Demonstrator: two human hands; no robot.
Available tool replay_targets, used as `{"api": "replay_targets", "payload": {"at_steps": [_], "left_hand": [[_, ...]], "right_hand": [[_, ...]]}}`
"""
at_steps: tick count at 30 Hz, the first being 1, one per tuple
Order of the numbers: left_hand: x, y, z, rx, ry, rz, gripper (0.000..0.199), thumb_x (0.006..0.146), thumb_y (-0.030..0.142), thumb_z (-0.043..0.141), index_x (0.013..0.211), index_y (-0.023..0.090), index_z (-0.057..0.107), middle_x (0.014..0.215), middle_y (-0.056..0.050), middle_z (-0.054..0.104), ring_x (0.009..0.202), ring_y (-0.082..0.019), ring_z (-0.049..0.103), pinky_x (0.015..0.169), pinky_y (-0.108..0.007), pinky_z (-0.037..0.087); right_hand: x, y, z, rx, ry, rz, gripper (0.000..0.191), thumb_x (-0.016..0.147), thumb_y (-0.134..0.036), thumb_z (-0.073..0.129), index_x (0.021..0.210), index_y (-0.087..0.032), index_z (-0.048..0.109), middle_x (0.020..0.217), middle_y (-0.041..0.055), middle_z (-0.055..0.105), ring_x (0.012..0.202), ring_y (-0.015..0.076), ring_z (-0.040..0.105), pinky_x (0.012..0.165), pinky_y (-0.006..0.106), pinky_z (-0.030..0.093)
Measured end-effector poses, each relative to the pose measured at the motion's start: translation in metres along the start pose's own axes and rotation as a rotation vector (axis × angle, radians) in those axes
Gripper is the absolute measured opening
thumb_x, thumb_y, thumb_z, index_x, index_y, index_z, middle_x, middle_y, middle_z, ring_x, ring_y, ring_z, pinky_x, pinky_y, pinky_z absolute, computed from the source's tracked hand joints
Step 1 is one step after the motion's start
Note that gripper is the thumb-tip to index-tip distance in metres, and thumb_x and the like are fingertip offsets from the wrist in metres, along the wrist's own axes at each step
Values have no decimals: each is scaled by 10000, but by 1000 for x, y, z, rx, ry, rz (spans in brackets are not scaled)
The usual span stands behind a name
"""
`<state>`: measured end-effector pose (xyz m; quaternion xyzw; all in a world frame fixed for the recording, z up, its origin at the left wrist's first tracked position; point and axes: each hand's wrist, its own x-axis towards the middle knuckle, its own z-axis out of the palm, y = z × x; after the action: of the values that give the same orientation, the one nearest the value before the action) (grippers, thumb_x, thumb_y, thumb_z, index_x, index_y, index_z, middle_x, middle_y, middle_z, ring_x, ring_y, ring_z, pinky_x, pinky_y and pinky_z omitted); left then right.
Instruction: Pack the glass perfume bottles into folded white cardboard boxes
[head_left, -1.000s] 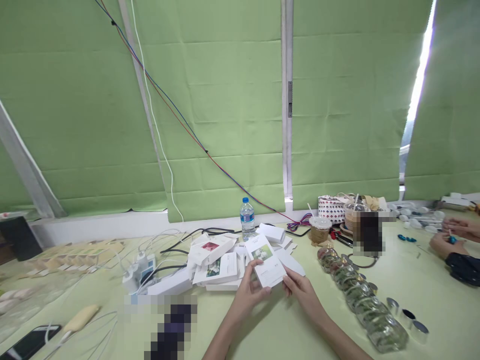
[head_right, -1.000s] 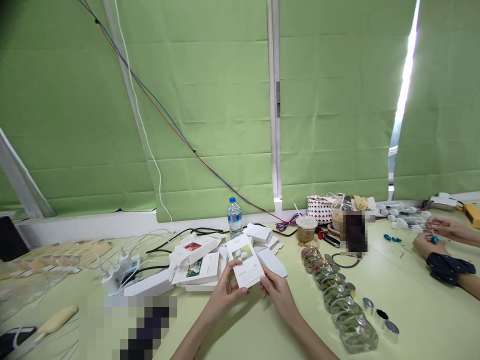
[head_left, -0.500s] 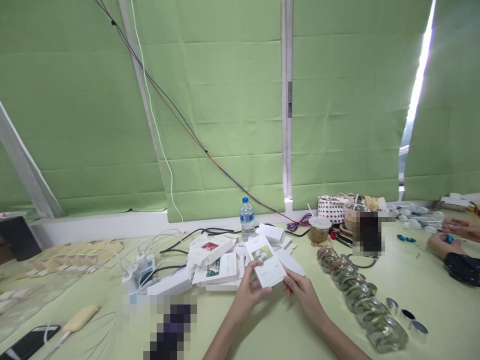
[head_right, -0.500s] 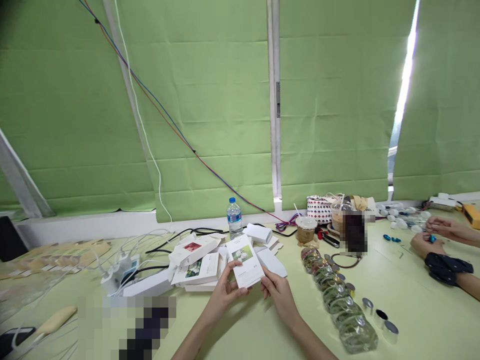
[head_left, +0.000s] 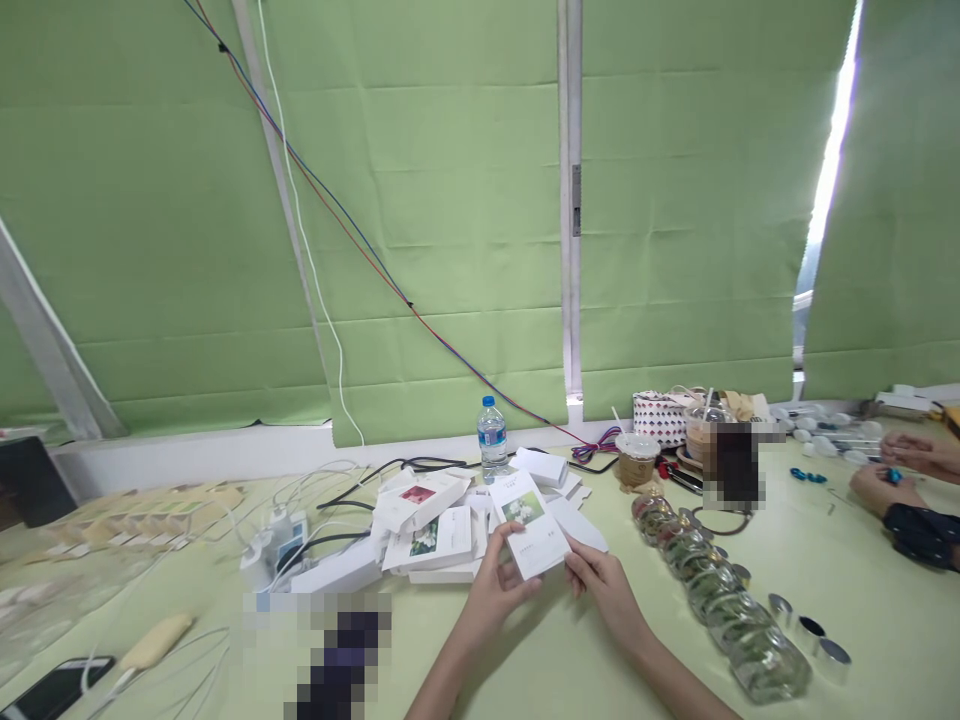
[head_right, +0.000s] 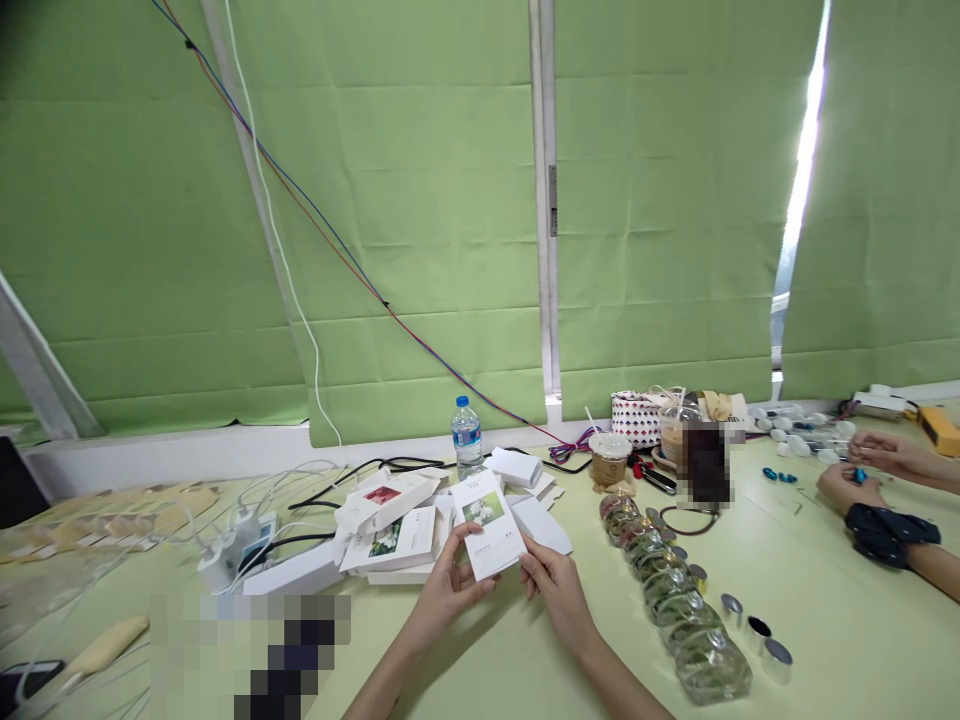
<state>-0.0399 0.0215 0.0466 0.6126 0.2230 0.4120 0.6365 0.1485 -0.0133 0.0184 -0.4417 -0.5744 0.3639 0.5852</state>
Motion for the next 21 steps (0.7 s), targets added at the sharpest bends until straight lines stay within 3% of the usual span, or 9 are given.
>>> {"api": "replay_targets", "payload": {"at_steps": [9, 14, 19, 21], "left_hand": [[0, 0, 0, 4, 6, 12, 556, 731, 283, 771, 1154, 292, 410, 1133, -77, 666, 980, -212, 645, 801, -284, 480], [0, 1, 0, -2, -12, 26, 553, 728, 269, 775, 1150, 287, 418, 1185, -86, 640, 1011, -226, 634, 834, -306, 485], [-1, 2, 1, 5, -9, 44, 561, 731, 279, 772, 1163, 287, 413, 1153, -76, 648, 1009, -228, 637, 855, -318, 483], [-1, 3, 1, 11, -17, 42, 552, 737, 268, 767, 1159, 288, 413, 1147, -70, 650, 1030, -231, 632, 860, -316, 483]], "right_hand": [[0, -3, -2, -109, 73, -39, 463, 861, -500, 528, 1179, -203, 685, 596, -10, 549, 558, 164, 484, 571, 282, 439], [0, 0, -2, -106, 87, -140, 443, 839, -441, 601, 1250, -277, 625, 1035, 65, 672, 925, 246, 608, 773, 318, 505], [-2, 7, 3, 29, -10, -34, 575, 858, -433, 577, 1395, -260, 465, 829, 33, 729, 717, 227, 645, 744, 371, 543], [-3, 5, 5, 95, 4, -25, 575, 848, -438, 594, 1383, -260, 480, 972, 51, 735, 798, 233, 654, 784, 377, 543]]}}
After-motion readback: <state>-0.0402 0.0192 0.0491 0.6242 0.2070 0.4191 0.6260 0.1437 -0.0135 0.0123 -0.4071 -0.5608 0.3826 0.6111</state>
